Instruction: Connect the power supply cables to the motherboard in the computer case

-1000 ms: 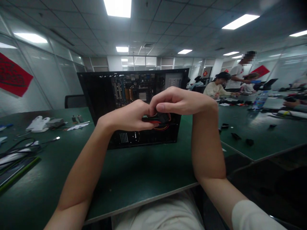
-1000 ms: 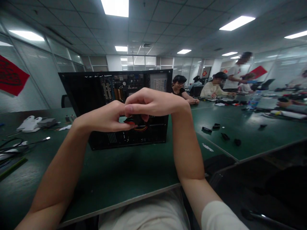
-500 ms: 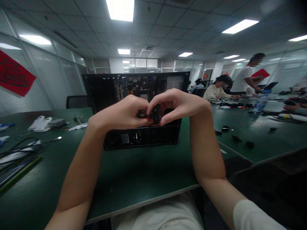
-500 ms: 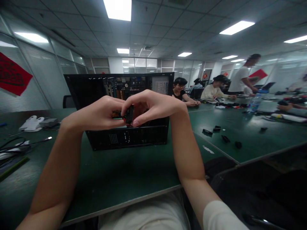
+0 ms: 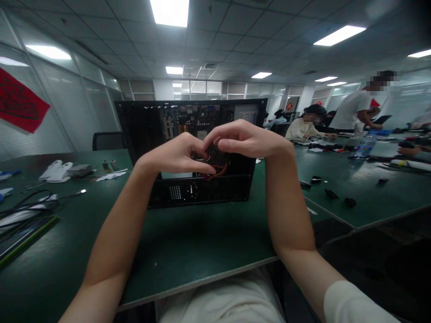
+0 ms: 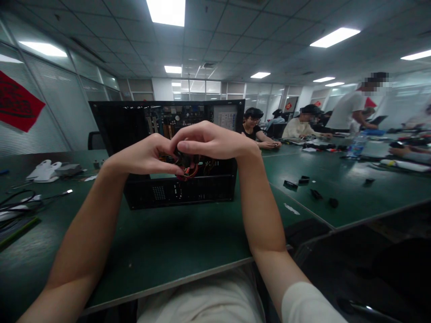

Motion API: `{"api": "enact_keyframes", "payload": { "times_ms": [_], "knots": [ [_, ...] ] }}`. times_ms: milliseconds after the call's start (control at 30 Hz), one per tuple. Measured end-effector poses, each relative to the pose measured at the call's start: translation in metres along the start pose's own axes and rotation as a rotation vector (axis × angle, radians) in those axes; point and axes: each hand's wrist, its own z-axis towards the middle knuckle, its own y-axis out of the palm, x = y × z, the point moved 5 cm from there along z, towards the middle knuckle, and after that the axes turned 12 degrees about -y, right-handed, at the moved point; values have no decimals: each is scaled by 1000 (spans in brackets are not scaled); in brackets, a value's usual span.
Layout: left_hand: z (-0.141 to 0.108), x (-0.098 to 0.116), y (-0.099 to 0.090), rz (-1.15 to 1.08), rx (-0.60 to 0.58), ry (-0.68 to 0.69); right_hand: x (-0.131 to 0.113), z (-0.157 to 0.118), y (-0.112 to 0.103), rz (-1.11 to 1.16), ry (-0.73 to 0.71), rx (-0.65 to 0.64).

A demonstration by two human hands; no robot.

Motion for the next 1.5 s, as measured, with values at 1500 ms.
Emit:
{"api": "enact_keyframes", "payload": {
  "times_ms": [1500],
  "knots": [
    [23, -58, 11, -460, 23, 8, -8, 10, -3, -174, -30, 235]
  ]
}}
